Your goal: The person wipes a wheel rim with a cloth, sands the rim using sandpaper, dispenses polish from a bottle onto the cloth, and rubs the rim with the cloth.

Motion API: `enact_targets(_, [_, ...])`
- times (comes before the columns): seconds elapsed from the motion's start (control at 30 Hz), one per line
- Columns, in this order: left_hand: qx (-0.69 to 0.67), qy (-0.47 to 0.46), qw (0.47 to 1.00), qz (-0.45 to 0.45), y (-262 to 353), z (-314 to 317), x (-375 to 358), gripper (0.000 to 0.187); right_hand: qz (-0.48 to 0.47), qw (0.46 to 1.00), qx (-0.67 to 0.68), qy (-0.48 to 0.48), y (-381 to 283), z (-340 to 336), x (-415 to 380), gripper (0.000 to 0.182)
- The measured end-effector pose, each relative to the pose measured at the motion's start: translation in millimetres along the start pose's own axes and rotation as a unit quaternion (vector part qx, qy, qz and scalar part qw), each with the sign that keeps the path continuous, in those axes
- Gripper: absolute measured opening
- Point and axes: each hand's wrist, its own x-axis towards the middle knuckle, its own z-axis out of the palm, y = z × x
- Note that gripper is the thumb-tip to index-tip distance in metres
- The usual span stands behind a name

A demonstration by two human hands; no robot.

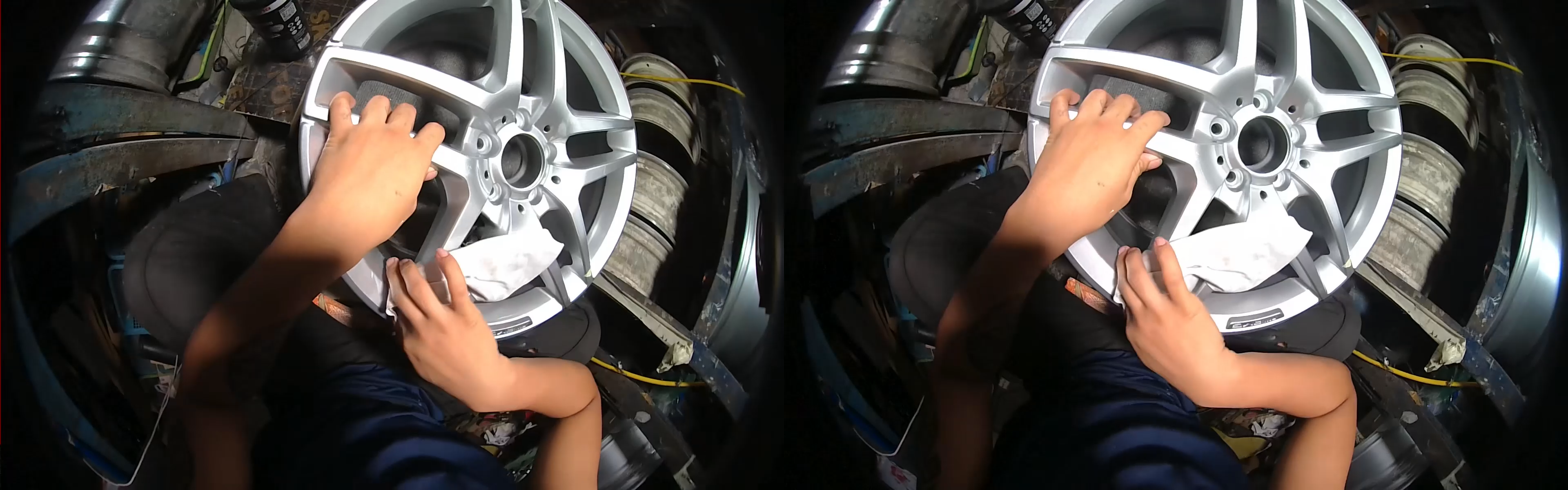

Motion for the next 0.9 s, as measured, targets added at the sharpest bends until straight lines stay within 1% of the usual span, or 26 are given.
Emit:
enact_targets(0.03, [0.002,-0.002,1.000,0.000,-1,0,0,0.033,0.016,0.999,0.048,0.009,7,3,4,0.032])
enact_targets(0.13, [0.002,0.000,1.000,0.002,1,1,-2,0.032,0.003,0.998,0.052,-0.018,17,-4,14,0.030])
enact_targets(0.17, [0.004,0.011,1.000,0.008,1,1,-1,0.032,-0.009,0.999,0.050,-0.009,13,-10,7,0.028])
enact_targets(0.2, [0.007,0.022,1.000,0.013,0,0,0,0.032,-0.021,0.997,0.067,0.025,12,-11,-1,0.028])
enact_targets(0.27, [0.013,0.017,1.000,0.010,0,-1,0,0.032,0.022,0.992,0.118,0.049,22,-9,7,0.028])
enact_targets(0.33, [0.011,0.018,1.000,0.017,1,0,-1,0.032,0.016,0.996,0.083,0.032,31,3,20,0.028])
enact_targets(0.37, [0.007,0.022,0.999,0.024,1,-1,-1,0.032,-0.001,0.998,0.040,0.048,25,0,17,0.027])
enact_targets(0.4, [0.011,0.030,0.999,0.030,1,-1,2,0.032,-0.035,0.999,0.021,0.021,21,-5,10,0.029])
enact_targets(0.47, [0.011,0.035,0.999,0.025,1,2,0,0.032,-0.017,0.995,0.084,0.040,25,-10,5,0.027])
enact_targets(0.53, [0.012,0.012,1.000,0.014,2,0,-5,0.034,0.002,0.997,0.078,0.027,33,0,20,0.025])
enact_targets(0.57, [0.010,0.006,1.000,0.013,4,-1,-5,0.034,-0.003,0.999,0.050,0.020,30,1,23,0.025])
enact_targets(0.67, [0.007,0.020,0.999,0.028,1,-1,1,0.034,-0.049,0.998,0.017,0.039,19,-4,7,0.025])
enact_targets(0.7, [0.007,0.022,0.999,0.026,1,-1,1,0.034,-0.027,0.995,0.067,0.065,24,0,11,0.024])
enact_targets(0.8, [0.006,0.010,1.000,0.018,4,0,-4,0.034,-0.029,0.996,0.065,0.046,30,0,23,0.024])
enact_targets(0.83, [0.014,0.009,1.000,0.021,2,-3,0,0.035,-0.060,0.997,0.030,0.049,25,-3,15,0.023])
enact_targets(0.9, [0.016,0.020,0.999,0.029,-1,-1,0,0.034,-0.049,0.995,0.061,0.055,22,-6,9,0.021])
